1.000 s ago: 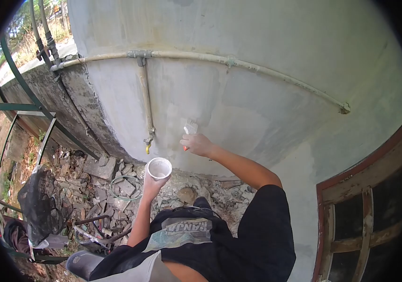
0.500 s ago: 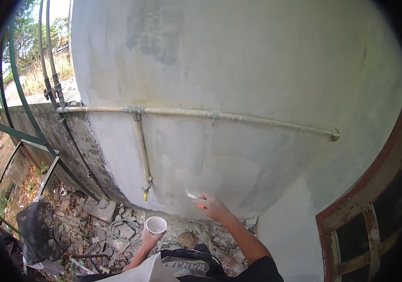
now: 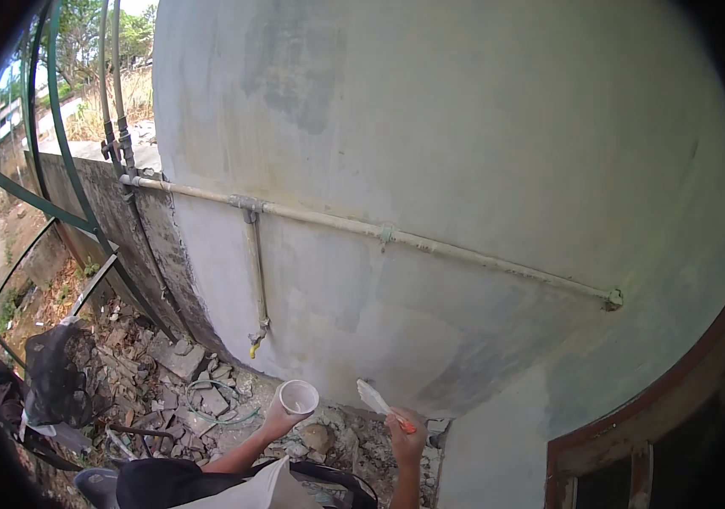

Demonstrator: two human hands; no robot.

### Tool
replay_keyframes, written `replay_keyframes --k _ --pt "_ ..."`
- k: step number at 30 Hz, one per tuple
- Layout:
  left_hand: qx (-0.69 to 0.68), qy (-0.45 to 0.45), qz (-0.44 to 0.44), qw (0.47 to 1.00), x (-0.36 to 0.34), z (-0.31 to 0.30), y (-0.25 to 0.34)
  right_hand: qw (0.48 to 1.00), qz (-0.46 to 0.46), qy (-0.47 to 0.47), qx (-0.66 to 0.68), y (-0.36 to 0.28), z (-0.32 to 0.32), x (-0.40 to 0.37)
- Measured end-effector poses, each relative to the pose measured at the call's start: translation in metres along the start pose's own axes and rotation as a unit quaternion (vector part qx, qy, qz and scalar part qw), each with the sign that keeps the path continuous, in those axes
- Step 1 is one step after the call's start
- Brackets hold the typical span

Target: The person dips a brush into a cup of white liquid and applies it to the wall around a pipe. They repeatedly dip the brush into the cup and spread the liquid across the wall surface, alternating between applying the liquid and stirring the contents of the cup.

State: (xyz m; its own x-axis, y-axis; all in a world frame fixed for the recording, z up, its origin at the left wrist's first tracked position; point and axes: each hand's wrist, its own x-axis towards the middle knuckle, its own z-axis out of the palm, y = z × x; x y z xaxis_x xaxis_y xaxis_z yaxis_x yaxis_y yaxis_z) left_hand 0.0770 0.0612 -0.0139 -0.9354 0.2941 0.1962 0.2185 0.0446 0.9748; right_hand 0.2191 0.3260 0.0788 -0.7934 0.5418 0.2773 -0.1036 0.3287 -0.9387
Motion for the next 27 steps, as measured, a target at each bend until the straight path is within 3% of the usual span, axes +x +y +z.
replay_keyframes --k 1,2,4,7,13,20,23,27 --pt "-0.008 -0.009 -0.006 1.0 -0.001 0.004 0.006 0.992 0.068 0.043 0.093 0.007 -0.002 -0.008" --pt "-0.005 0.004 -0.01 1.0 0.0 0.005 0.011 0.993 0.069 0.03 0.095 0.013 -0.003 -0.013" --pt "0.024 -0.042 -0.002 0.999 -0.003 0.013 0.02 0.958 0.138 0.143 0.205 0.02 -0.009 -0.021" --pt "0.037 -0.071 -0.016 0.997 -0.009 0.019 0.015 0.926 0.178 0.179 0.282 0.033 -0.017 -0.028" --pt "0.082 -0.122 -0.021 0.989 -0.016 0.024 0.025 0.899 0.168 0.167 0.368 0.036 -0.004 -0.036" --pt "0.106 -0.174 -0.007 0.979 -0.012 0.016 0.038 0.91 0.178 0.098 0.362 -0.004 0.005 -0.032" --pt "0.05 -0.161 -0.026 0.985 -0.021 0.0 0.046 0.89 0.207 0.085 0.398 -0.006 0.012 -0.032" --pt "0.01 -0.143 -0.039 0.989 -0.03 -0.027 0.061 0.905 0.171 0.115 0.373 -0.027 0.041 -0.036"
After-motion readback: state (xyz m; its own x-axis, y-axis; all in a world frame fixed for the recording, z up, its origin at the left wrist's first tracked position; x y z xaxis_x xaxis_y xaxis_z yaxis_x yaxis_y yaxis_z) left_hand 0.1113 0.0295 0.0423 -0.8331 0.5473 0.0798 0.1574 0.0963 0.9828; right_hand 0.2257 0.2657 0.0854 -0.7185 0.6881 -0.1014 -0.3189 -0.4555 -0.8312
